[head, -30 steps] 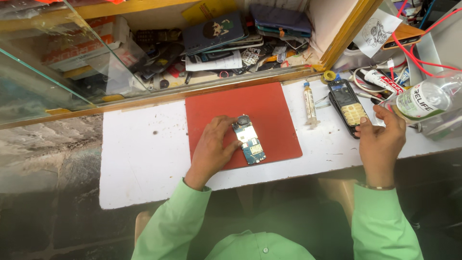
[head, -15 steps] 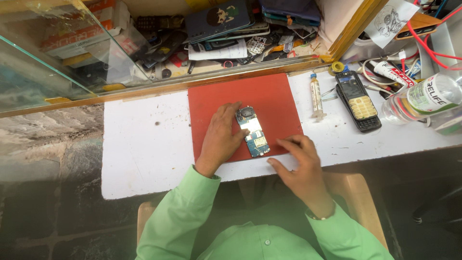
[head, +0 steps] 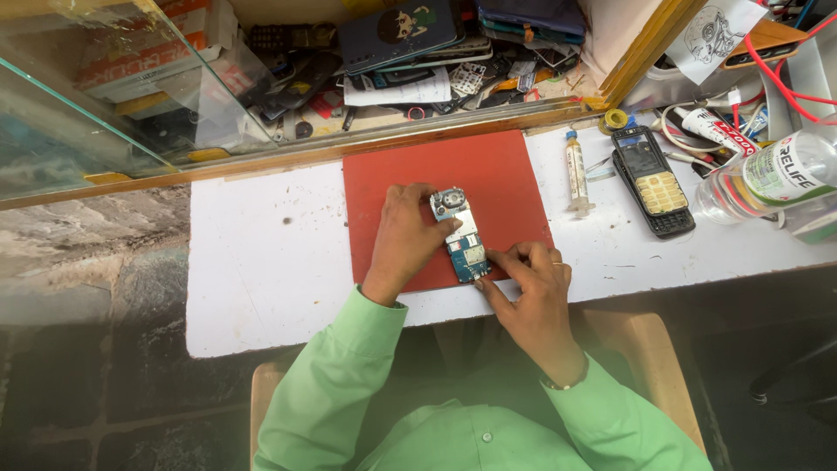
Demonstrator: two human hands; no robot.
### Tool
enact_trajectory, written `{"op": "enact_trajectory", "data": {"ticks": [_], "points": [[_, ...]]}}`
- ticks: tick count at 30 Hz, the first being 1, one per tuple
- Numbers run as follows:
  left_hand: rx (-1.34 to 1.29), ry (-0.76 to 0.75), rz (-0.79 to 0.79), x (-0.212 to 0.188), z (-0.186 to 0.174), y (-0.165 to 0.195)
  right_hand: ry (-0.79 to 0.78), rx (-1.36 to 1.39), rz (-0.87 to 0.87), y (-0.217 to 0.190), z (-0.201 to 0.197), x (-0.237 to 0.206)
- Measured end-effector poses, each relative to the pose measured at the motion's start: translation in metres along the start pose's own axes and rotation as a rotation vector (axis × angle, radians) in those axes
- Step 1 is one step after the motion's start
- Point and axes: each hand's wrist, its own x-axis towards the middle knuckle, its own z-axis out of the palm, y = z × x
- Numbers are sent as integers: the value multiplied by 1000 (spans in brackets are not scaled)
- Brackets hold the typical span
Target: The person disassembles a black mobile phone, removes the back cover and battery, and places the components on the table. They then inspect the motherboard and use a small tool to work on the circuit board.
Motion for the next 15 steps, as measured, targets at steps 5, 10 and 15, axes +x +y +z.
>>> {"op": "enact_trajectory", "data": {"ticks": [5,10,15], "points": [[-573,-190,-156,3,-1,1,31,22,24,-4,1,-2],[-952,-212,-40,9,0,2,70,153,-17,1,-2,2],[-1074,-168,29,29,-2,3,-105,878,253,15,4,29]]}}
